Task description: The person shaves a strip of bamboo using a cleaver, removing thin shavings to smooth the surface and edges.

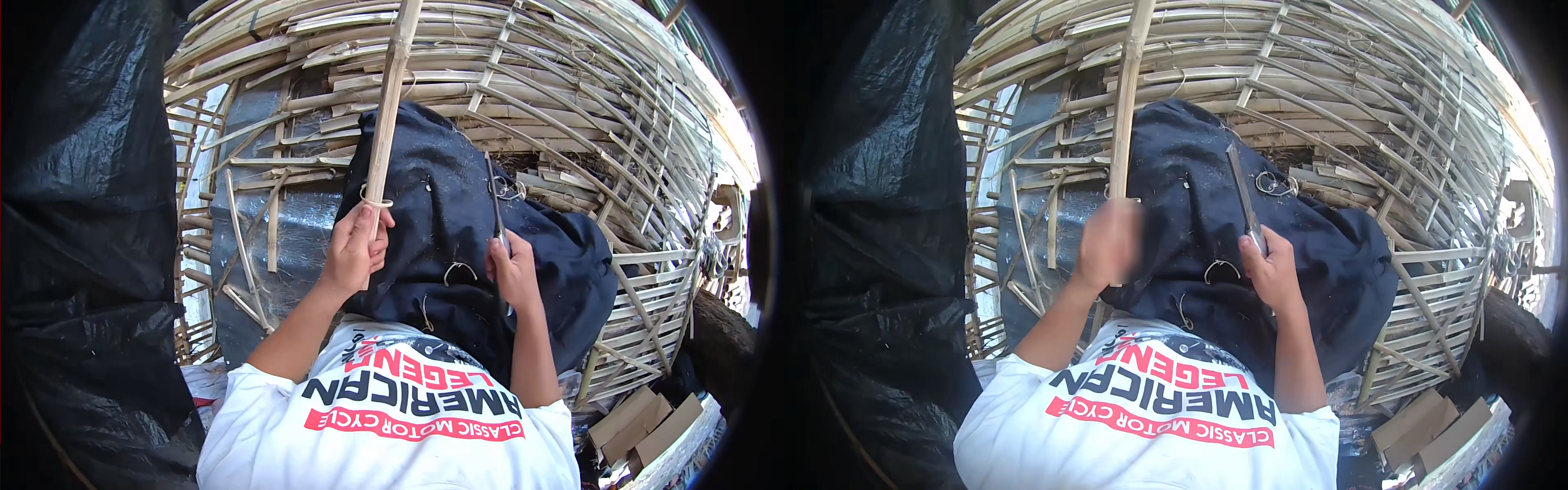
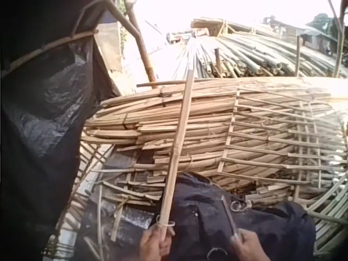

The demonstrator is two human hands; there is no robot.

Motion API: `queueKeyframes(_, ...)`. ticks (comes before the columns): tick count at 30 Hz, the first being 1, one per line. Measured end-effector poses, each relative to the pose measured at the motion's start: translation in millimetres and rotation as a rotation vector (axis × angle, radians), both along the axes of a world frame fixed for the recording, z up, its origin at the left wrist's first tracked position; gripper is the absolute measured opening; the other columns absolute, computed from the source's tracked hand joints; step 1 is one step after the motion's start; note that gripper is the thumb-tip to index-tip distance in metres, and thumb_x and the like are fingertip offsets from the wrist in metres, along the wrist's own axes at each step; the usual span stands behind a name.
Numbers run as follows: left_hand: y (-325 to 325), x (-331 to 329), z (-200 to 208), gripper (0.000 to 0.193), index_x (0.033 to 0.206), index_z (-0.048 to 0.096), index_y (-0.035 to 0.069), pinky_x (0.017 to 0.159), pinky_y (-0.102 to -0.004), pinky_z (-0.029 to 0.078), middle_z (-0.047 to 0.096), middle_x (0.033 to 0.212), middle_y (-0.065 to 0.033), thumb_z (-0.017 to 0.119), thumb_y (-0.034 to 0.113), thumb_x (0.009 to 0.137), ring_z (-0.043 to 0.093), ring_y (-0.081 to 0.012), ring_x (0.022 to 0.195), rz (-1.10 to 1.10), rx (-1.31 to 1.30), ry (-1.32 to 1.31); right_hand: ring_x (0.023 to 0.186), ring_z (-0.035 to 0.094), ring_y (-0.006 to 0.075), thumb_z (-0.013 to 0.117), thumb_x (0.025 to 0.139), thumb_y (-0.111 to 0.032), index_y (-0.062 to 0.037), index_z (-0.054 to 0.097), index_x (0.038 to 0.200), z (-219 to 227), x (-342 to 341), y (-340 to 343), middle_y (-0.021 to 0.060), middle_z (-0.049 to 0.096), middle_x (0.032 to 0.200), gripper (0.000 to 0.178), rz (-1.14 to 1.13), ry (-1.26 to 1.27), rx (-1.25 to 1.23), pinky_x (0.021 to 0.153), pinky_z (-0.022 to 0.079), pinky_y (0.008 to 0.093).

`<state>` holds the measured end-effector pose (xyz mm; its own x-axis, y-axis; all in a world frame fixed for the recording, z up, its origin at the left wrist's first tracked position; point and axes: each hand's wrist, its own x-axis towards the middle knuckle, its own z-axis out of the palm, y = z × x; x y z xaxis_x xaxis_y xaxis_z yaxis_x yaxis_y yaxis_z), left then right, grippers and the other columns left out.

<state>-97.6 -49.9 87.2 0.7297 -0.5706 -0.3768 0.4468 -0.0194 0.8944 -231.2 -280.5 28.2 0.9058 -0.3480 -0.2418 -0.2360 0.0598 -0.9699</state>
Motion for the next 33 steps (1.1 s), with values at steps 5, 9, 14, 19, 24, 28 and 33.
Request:
queueKeyframes(5, -65.0, -21.6, -9.0, 0.040, 0.108, 0.047, 0.006, 0.062, -0.0312, 0.042, 0.041, 0.065, -0.0019, 0.033, 0.043, 0.106, 0.045, -0.0143, 0.058, -0.006, -0.343, -0.149, 0.062, 0.051, 0.0043, 0.079, 0.079, -0.011, -0.0026, 0.058, 0.079, 27.2, -8.4, 38.2, -0.0024, 0.058, 0.067, 0.022, -0.017, -0.100, 0.035, 0.058, 0.043, 0.0228)
queueKeyframes(9, -104.5, -37.2, -23.7, 0.034, 0.110, 0.049, 0.006, 0.072, -0.0249, 0.047, 0.054, 0.082, -0.0033, 0.040, 0.039, 0.105, 0.054, -0.0106, 0.076, 0.000, -0.481, -0.179, 0.066, 0.060, 0.0097, 0.077, 0.078, -0.004, -0.0028, 0.053, 0.082, 37.5, -22.7, 44.0, 0.0076, 0.066, 0.080, 0.025, -0.193, -0.148, 0.143, 0.057, 0.048, 0.0239)
queueKeyframes(14, -118.1, -42.4, -31.8, 0.034, 0.112, 0.054, 0.006, 0.079, -0.0261, 0.046, 0.055, 0.089, -0.0028, 0.044, 0.038, 0.105, 0.054, -0.0093, 0.082, -0.123, -0.392, -0.211, 0.071, 0.068, 0.0180, 0.073, 0.079, 0.006, -0.0059, 0.045, 0.085, 41.2, -46.1, 16.2, 0.0211, 0.068, 0.090, 0.031, -0.247, -0.226, 0.504, 0.054, 0.051, 0.0255)
queueKeyframes(19, -88.4, -26.5, -14.9, 0.027, 0.112, 0.058, 0.002, 0.081, -0.0249, 0.045, 0.058, 0.097, -0.0017, 0.056, 0.027, 0.101, 0.054, -0.0083, 0.090, -0.494, -0.171, -0.190, 0.067, 0.065, 0.0153, 0.075, 0.074, 0.009, -0.0057, 0.044, 0.083, 51.9, -70.7, -13.5, 0.0185, 0.068, 0.089, 0.035, -0.202, -0.190, 0.332, 0.052, 0.048, 0.0233)
queueKeyframes(24, -24.2, 6.6, 18.1, 0.018, 0.100, 0.063, 0.006, 0.066, -0.0228, 0.042, 0.059, 0.093, -0.0029, 0.071, 0.015, 0.087, 0.051, -0.0059, 0.078, -0.412, 0.202, -0.507, 0.066, 0.064, 0.0153, 0.076, 0.071, 0.007, -0.0059, 0.044, 0.083, 50.8, -93.2, -50.7, 0.0173, 0.068, 0.086, 0.037, -0.079, -0.093, 0.267, 0.054, 0.048, 0.0250)
queueKeyframes(28, -4.0, 48.6, 45.8, 0.057, 0.122, 0.055, 0.012, 0.094, -0.0409, 0.040, 0.054, 0.115, -0.0112, 0.080, 0.017, 0.071, 0.054, -0.0270, 0.110, -0.263, 0.625, -1.529, 0.068, 0.065, 0.0165, 0.077, 0.069, 0.008, -0.0055, 0.044, 0.082, 47.1, -111.3, -78.5, 0.0180, 0.068, 0.082, 0.038, 0.052, -0.052, 0.261, 0.056, 0.049, 0.0260)
queueKeyframes(33, 17.1, 88.7, 35.7, 0.058, 0.113, 0.059, 0.014, 0.103, -0.0471, 0.036, 0.060, 0.107, -0.0104, 0.085, 0.038, 0.066, 0.056, -0.0269, 0.112, -0.570, 0.771, -1.721, 0.069, 0.065, 0.0178, 0.078, 0.066, 0.007, -0.0054, 0.045, 0.078, 55.8, -121.5, -104.8, 0.0187, 0.068, 0.082, 0.037, 0.187, -0.020, 0.249, 0.060, 0.050, 0.0277)
